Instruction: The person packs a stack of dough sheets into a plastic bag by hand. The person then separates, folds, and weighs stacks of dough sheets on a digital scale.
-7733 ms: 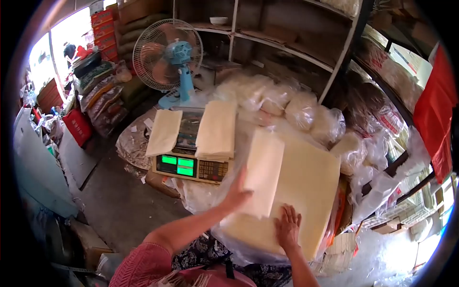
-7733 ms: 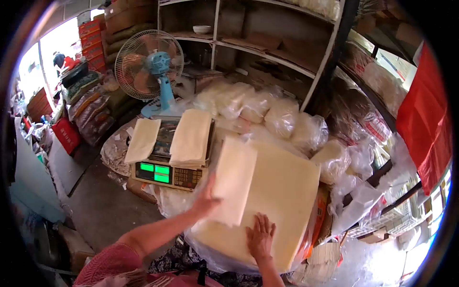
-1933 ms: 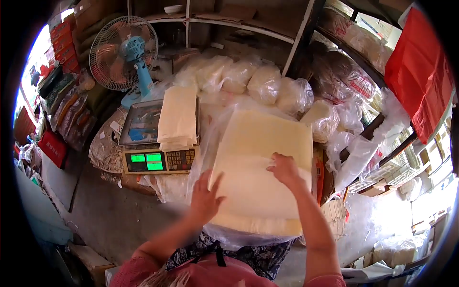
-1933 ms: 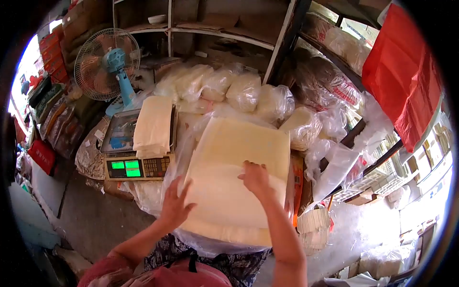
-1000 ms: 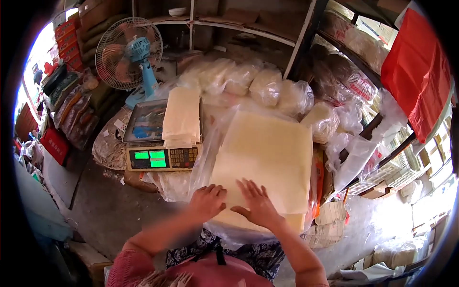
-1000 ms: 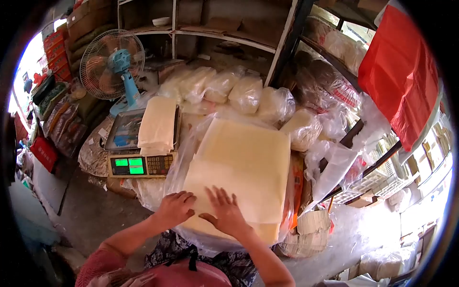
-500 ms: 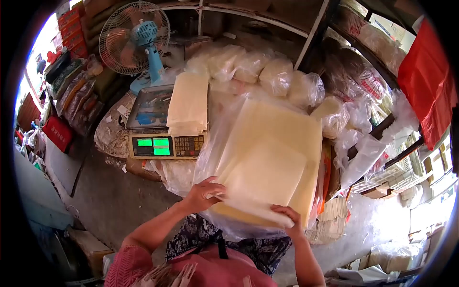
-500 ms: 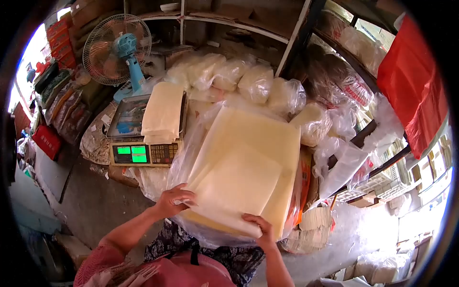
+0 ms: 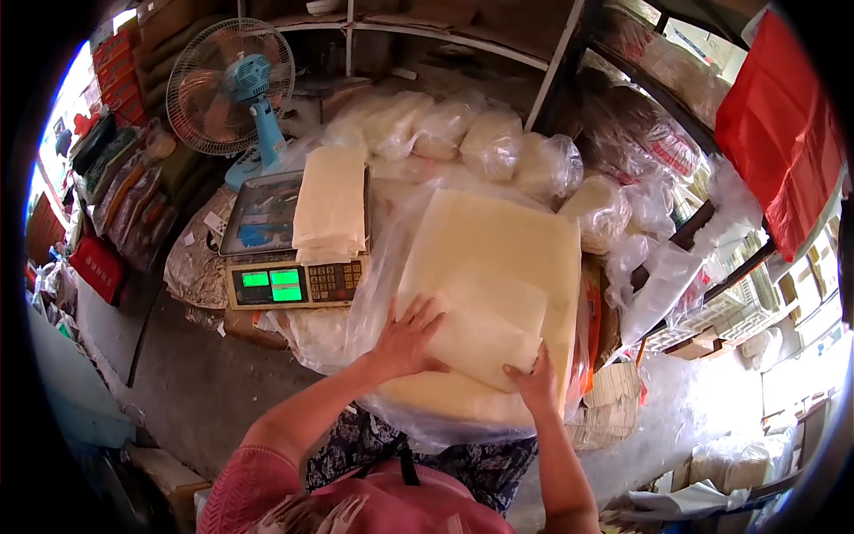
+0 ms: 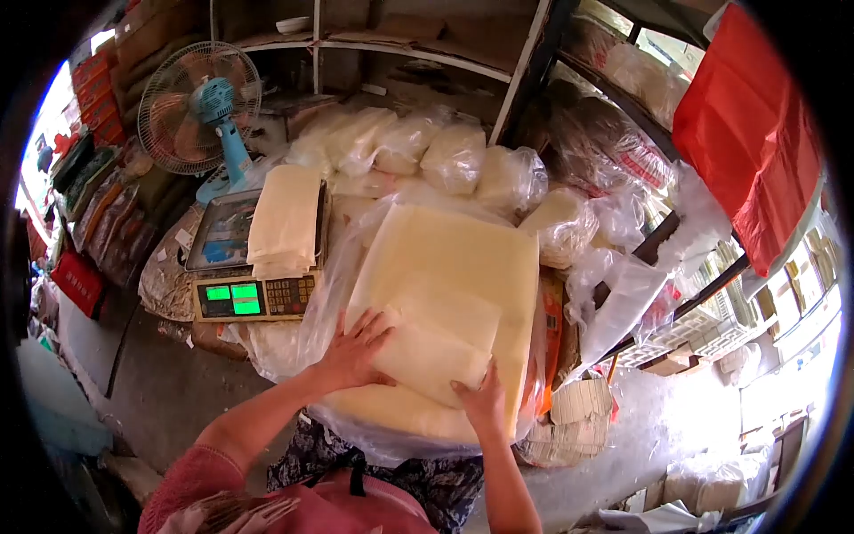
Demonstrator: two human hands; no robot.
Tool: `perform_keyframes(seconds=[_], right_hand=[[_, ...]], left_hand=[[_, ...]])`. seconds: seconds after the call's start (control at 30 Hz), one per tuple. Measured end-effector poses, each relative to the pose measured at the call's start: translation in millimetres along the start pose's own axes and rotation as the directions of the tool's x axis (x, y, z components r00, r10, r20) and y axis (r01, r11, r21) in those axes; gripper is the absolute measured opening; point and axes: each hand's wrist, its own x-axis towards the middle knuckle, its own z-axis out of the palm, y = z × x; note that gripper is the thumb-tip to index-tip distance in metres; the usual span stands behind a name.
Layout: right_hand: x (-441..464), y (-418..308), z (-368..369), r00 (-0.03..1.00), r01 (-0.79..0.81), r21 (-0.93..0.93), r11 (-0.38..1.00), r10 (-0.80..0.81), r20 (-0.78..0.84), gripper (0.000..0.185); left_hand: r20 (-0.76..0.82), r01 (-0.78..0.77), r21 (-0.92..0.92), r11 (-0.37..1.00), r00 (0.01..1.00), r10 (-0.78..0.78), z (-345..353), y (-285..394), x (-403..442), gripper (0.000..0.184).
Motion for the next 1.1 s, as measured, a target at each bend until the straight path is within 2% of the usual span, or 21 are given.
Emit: perform_keyframes(seconds=[0.03,0.1,0.13,0.2,0.23,0.33,0.43,0.5,0.53,0.57,0.63,0.67,0.73,0.77,0.87,0.9,0.93,1.0,1.1], right_hand=[[0,-9,-1,0.988,0.134,-0.209,0.969,-0.148,-0.049,0.083],[-4,-36,-8,0.897,0.323,-0.598,0.733,-0.439,-0.054,0.096],[-7,-42,-9,0.922,0.350,-0.615,0.707,-0.375,0.094,0.097],[-11,-48,-9,0.904,0.414,-0.633,0.654,-0.210,0.373,0.098],[-9,-40,-8,0.884,0.451,-0.675,0.584,-0.189,0.428,0.095],[-3,-29,-21,0.845,0.515,-0.574,0.636,-0.266,0.464,0.089],[-7,-20,-46,0.763,0.560,-0.282,0.779,-0.353,0.541,0.073],[-15,-24,-50,0.854,0.308,-0.048,0.950,-0.254,0.455,0.060],[-18,-23,-51,0.886,0.168,0.082,0.982,-0.187,0.425,0.054],[-10,-11,-45,0.936,0.235,-0.124,0.964,-0.190,0.296,0.044],[12,-5,-31,0.986,-0.034,-0.080,0.996,0.047,0.160,0.050],[24,-6,-23,0.982,-0.162,-0.043,0.986,0.165,0.093,0.052],[46,-5,-10,0.979,-0.193,-0.206,0.959,0.203,0.029,0.061],[52,-6,-9,0.976,-0.214,-0.285,0.934,0.219,-0.013,0.065],[49,-26,-8,0.989,-0.140,-0.422,0.896,0.107,-0.101,0.078],[42,-44,-13,0.997,-0.042,-0.457,0.889,0.010,-0.073,0.080],[43,-43,-10,0.987,0.116,-0.568,0.815,-0.158,-0.024,0.075],[47,-34,-3,0.882,0.399,-0.728,0.557,-0.450,0.140,0.067],[47,-6,16,0.900,0.400,-0.731,0.553,-0.388,0.199,0.057]], left_hand=[[0.055,-0.005,-0.005,1.000,0.998,0.005,5,-4,-1,0.094],[0.076,-0.043,0.050,0.998,0.996,0.039,3,-4,1,0.093],[0.085,-0.062,0.075,0.995,0.995,0.055,2,-4,3,0.092],[0.117,-0.097,0.123,0.988,0.990,0.083,5,-9,7,0.086],[0.133,-0.116,0.145,0.983,0.986,0.097,6,-11,10,0.084],[0.168,-0.297,0.194,0.935,0.949,0.266,-2,-28,17,0.068],[0.366,-0.156,-0.188,0.970,0.905,0.217,-42,-37,12,0.055],[0.388,0.083,-0.321,0.944,0.920,0.051,-57,-36,9,0.049],[0.410,0.204,-0.380,0.902,0.911,-0.034,-60,-36,9,0.046],[0.373,0.333,-0.480,0.812,0.915,-0.155,-51,-39,13,0.048],[0.332,0.508,-0.662,0.551,0.858,-0.392,-23,-45,33,0.054],[0.137,0.455,-0.557,0.695,0.875,-0.464,-14,-38,41,0.057],[-0.282,0.390,-0.255,0.885,0.846,-0.454,2,-17,54,0.062],[-0.283,0.350,-0.185,0.918,0.876,-0.391,5,-13,59,0.069],[0.112,0.325,-0.072,0.943,0.942,-0.316,7,9,63,0.073],[0.104,0.312,-0.075,0.947,0.947,-0.303,11,9,62,0.074],[0.096,0.301,-0.078,0.950,0.951,-0.293,14,6,61,0.074],[0.057,0.276,-0.068,0.959,0.961,-0.272,24,4,59,0.074],[-0.037,0.222,-0.073,0.972,0.974,-0.225,44,-2,63,0.072]])
